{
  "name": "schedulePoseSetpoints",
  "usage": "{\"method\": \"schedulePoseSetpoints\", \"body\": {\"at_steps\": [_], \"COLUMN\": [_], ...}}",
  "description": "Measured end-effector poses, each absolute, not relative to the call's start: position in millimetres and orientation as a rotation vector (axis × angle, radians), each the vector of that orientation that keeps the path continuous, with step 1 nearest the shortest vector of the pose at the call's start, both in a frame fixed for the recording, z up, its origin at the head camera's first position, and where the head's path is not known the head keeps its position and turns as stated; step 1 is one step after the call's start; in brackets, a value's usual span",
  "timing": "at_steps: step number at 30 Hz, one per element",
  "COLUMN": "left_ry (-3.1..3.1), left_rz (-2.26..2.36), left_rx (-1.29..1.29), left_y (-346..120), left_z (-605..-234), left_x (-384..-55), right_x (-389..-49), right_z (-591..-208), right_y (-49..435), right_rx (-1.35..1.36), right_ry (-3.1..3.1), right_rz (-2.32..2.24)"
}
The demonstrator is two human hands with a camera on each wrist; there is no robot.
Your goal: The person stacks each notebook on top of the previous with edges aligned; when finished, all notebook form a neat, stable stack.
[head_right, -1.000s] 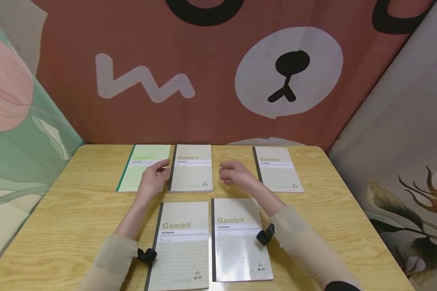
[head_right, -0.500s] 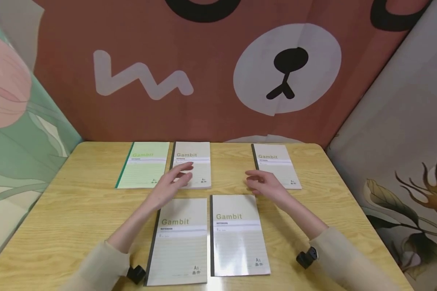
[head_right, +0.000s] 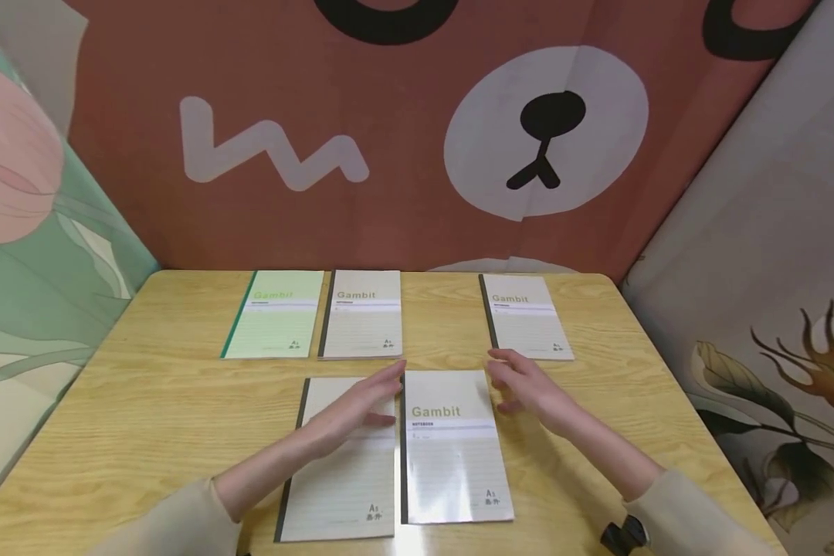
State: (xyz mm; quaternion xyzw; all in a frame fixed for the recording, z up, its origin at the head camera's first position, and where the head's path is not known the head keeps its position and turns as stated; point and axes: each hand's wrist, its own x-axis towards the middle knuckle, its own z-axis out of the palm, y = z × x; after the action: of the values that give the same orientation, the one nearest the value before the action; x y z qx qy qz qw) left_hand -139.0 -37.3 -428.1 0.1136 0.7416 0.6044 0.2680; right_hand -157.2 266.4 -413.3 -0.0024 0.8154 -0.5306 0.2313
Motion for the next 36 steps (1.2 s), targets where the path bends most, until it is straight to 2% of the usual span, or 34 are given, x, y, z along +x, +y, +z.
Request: {"method": "schedulePoseSetpoints", "body": {"at_steps": [13, 28, 36], "left_ry": [1.802, 1.741, 1.697], "left_rz": [1.748, 1.909, 2.002], "left_rx": [0.214, 0.126, 0.011], "left_y": [-30, -30, -32], "left_z": [-426, -434, -437], "left_x": [-128, -128, -128], "right_x": [-134, -135, -136], "right_z": [-405, -410, -416], "right_y": [256, 262, 266], "right_rx": [0.117, 0.249, 0.160], "right_ry": [2.117, 2.102, 2.084], "right_rz": [-1.486, -1.445, -1.443]}}
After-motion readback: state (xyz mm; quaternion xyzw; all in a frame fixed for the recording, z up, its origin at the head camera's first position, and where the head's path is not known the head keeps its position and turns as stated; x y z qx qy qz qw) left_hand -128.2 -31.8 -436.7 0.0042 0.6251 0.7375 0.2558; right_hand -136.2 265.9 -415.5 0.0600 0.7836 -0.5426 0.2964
